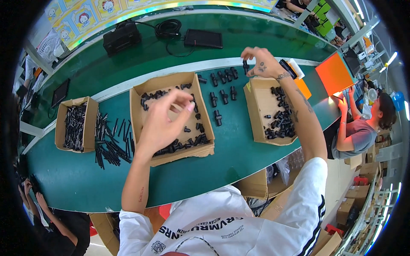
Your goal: Assembling small plastic connector components at a workbench in a production facility.
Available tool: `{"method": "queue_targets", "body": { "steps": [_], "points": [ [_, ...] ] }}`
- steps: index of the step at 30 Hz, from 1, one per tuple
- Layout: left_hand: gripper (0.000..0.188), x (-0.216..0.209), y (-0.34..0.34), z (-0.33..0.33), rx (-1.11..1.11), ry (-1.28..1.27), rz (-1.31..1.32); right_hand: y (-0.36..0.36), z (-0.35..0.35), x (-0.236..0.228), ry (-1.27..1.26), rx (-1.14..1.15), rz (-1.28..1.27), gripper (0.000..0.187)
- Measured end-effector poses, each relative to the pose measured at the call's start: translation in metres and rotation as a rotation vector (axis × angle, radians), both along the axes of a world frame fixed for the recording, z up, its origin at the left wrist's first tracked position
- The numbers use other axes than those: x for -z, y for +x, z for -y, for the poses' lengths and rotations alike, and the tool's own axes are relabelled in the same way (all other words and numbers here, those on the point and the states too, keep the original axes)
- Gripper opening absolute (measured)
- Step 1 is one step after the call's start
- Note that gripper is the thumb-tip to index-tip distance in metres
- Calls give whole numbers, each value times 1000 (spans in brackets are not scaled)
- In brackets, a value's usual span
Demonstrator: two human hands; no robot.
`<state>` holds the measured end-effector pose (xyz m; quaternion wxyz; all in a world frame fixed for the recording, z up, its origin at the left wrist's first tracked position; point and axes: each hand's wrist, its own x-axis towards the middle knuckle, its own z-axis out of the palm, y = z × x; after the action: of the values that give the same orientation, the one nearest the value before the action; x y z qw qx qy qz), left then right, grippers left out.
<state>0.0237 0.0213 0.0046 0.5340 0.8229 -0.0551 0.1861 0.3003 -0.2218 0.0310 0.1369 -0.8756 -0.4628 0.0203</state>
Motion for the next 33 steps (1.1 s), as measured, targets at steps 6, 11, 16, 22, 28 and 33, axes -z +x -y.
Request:
{"method": "queue_targets", "body": {
  "steps": [6, 11, 16, 22, 28, 33],
  "points": [
    [26, 10, -7, -7, 206, 226, -191, 50, -6, 49, -173, -61, -93, 41],
    [33, 14, -6, -12, 374, 347, -261, 61, -6, 61, -185, -143, -118, 43],
    [38, 16, -8, -14, 401, 400, -331, 53, -13, 58, -231, -85, -158, 48],
    [39, 17, -9, -17, 415, 425, -322, 62, -8, 61, -296, -80, -134, 55],
    [41, 27, -14, -18, 301, 584, -276, 48, -8, 55, -270, -91, -119, 61],
    [40, 42, -12, -15, 121, 841, -358, 26, 17, 17, 0, -33, -69, 40]
  ]
}}
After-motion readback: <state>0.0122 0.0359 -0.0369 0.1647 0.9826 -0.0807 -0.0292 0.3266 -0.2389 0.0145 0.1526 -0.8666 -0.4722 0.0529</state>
